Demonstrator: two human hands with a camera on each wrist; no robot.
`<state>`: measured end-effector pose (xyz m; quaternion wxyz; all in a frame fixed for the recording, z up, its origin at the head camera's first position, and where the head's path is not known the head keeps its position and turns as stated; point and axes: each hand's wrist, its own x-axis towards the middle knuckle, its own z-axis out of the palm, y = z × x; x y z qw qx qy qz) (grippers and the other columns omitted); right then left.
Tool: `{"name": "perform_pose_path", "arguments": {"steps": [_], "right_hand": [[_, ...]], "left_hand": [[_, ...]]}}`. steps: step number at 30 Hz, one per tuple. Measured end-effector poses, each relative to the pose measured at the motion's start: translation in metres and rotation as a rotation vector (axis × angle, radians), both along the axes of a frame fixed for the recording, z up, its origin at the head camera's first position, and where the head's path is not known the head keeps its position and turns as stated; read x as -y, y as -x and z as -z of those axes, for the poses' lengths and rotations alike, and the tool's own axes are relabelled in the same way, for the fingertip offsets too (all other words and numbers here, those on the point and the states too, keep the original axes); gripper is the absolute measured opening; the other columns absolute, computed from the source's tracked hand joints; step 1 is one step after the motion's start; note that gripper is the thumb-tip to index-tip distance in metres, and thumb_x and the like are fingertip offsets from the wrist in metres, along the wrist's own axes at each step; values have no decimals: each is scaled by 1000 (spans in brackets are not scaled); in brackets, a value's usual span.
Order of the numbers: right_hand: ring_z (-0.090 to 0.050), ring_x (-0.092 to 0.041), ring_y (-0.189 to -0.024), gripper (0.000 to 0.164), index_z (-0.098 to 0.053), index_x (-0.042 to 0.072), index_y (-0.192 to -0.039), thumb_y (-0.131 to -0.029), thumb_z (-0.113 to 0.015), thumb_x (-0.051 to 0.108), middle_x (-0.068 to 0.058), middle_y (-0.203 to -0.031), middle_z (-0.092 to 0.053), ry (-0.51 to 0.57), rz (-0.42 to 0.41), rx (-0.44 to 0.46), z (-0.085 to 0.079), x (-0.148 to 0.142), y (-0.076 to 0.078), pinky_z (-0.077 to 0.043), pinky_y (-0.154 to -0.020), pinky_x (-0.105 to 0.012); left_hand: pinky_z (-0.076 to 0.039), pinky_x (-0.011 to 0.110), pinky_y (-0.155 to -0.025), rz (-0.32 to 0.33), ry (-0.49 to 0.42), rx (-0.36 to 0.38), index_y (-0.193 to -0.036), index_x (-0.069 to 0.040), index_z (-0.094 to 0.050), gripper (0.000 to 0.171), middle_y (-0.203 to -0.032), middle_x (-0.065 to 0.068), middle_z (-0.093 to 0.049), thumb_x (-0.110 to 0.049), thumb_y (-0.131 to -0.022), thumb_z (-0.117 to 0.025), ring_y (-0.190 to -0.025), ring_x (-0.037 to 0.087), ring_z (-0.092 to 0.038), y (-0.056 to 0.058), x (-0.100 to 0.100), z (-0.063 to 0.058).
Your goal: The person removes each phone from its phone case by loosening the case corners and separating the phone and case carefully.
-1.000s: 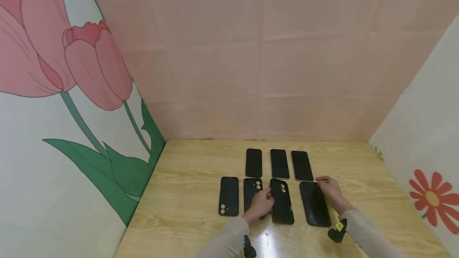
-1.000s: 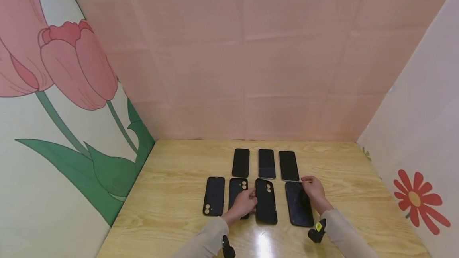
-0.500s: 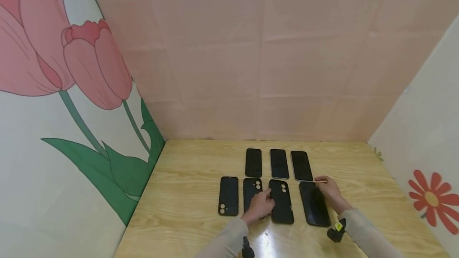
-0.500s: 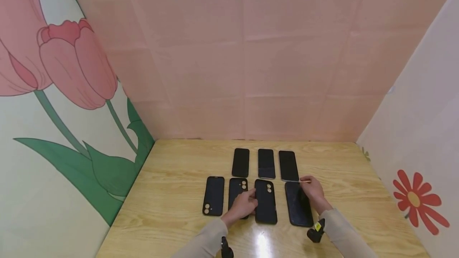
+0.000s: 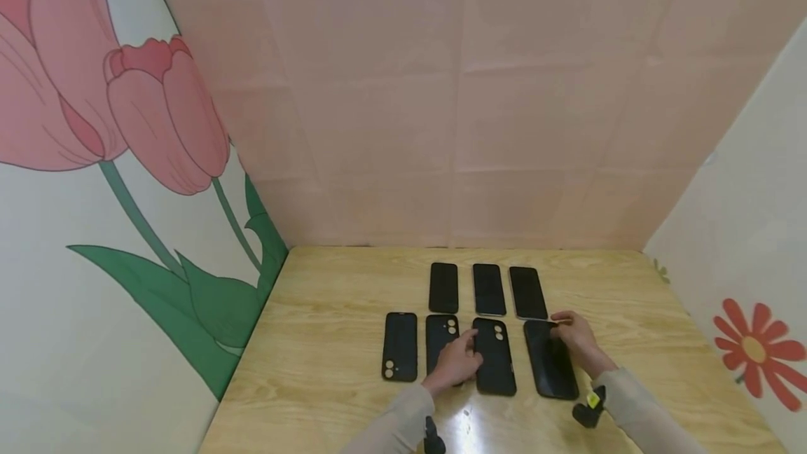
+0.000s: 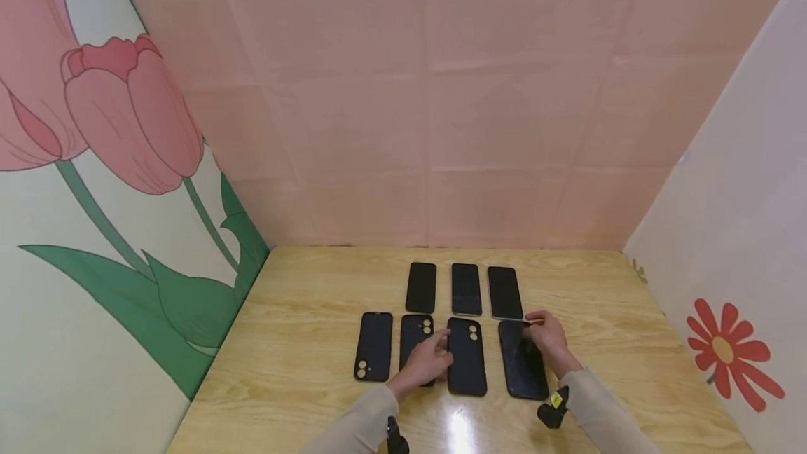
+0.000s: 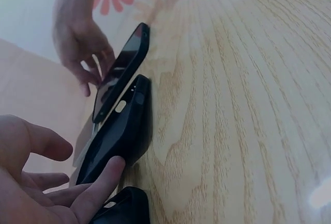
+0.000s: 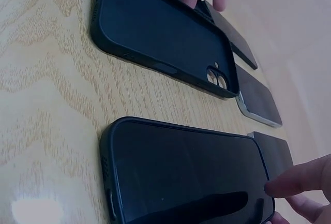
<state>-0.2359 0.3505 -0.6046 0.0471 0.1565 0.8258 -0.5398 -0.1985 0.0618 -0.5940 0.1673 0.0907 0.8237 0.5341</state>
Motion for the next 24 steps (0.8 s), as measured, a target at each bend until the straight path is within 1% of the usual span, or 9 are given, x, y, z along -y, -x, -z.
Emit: {"name": "perform_pose_path", "arguments": {"steps": [3,7,10,11,14,16,18,21,24], "right_hand": [[-51,-38,-95,47,-44,-19,-124,-80,-58,-10,-37,-117,-47,-1,8,11,-1,2,-2,-45,-70,-29],[-54,-31,-84,48,-43,-19,-124,-80,-60,-9,-27,-101,-55,8,21,4,0,1,-4,-48,-69,-33],[-56,-31,-84,50,-43,-17,-125,-80,-61,-8,-22,-96,-56,1,20,21,-1,1,-6,-48,-69,-34],[-56,-32,-85,51,-43,-17,-125,-79,-62,-7,-23,-97,-55,-7,17,27,-2,1,-7,-48,-69,-33],[-54,-37,-91,53,-44,-18,-124,-78,-65,-3,-29,-103,-53,-61,1,39,-5,1,-8,-47,-71,-34],[-52,-41,-97,57,-42,-19,-125,-78,-69,-1,-34,-111,-50,-78,-8,60,-7,2,-9,-47,-77,-38],[-49,-47,-105,66,-38,-21,-128,-80,-73,6,-39,-120,-45,-105,-30,103,-10,4,-8,-47,-87,-47],[-41,-53,-116,82,-28,-22,-133,-82,-78,18,-44,-130,-34,-140,-65,187,-13,6,-6,-37,-100,-58],[-36,-55,-118,89,-24,-22,-134,-83,-79,26,-46,-130,-27,-218,-100,241,-13,7,-4,-33,-103,-61]], "left_hand": [[-47,27,-53,1,0,30,-146,-12,-48,54,-134,15,-58,-9,-93,-60,-58,21,-64,-1,0,2],[-52,31,-63,-16,-11,44,-144,-12,-50,53,-131,16,-60,-8,-92,-61,-68,20,-66,-1,1,3],[-52,34,-69,-48,-24,44,-141,-11,-53,52,-124,12,-62,-8,-90,-63,-72,18,-65,0,1,5],[-53,34,-69,-60,-35,43,-140,-11,-54,51,-120,10,-63,-7,-90,-63,-72,18,-65,0,2,6],[-56,36,-62,-92,-95,35,-134,-6,-58,44,-104,9,-66,-3,-90,-62,-65,25,-67,0,5,9],[-56,38,-56,-97,-145,36,-128,-3,-60,37,-93,11,-67,1,-91,-61,-60,32,-66,-1,7,10],[-57,39,-53,-85,-188,41,-123,-1,-61,31,-86,14,-68,3,-92,-59,-59,36,-66,-2,10,11],[-57,40,-53,-66,-220,60,-120,0,-62,28,-83,16,-69,5,-93,-58,-60,36,-66,-3,13,11],[-58,40,-55,-57,-241,83,-119,-1,-63,26,-85,15,-69,5,-94,-57,-63,33,-67,-3,15,10]]}}
